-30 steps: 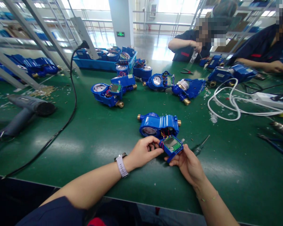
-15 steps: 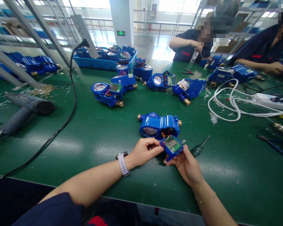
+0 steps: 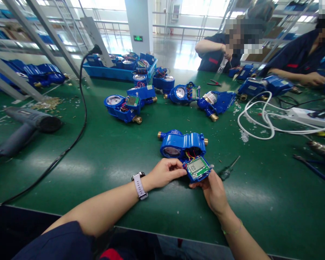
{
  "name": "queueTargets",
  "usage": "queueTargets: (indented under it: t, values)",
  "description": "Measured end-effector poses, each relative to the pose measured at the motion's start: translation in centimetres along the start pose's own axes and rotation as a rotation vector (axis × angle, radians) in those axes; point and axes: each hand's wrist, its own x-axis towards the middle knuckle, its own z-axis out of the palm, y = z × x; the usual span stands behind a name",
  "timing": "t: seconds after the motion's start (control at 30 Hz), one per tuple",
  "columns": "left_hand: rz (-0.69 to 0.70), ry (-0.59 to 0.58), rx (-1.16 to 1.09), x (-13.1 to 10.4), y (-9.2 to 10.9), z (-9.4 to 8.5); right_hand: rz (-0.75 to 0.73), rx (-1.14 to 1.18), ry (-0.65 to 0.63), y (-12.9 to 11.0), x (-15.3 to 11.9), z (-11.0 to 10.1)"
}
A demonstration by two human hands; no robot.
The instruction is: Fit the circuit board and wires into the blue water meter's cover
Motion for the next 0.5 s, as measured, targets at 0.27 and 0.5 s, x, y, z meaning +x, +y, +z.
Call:
queueTargets:
  t: [0.27, 0.5]
  values:
    - [0.0, -0.08, 0.064, -0.2, 0.1, -0.5, -0.113, -0.212, 0.042, 0.1, -0.4, -0.5]
    - [0.029, -0.114, 0.125, -0.1, 0.1, -0.9, -0.203, -0.37, 0.062, -0.7, -0.4, -0.3]
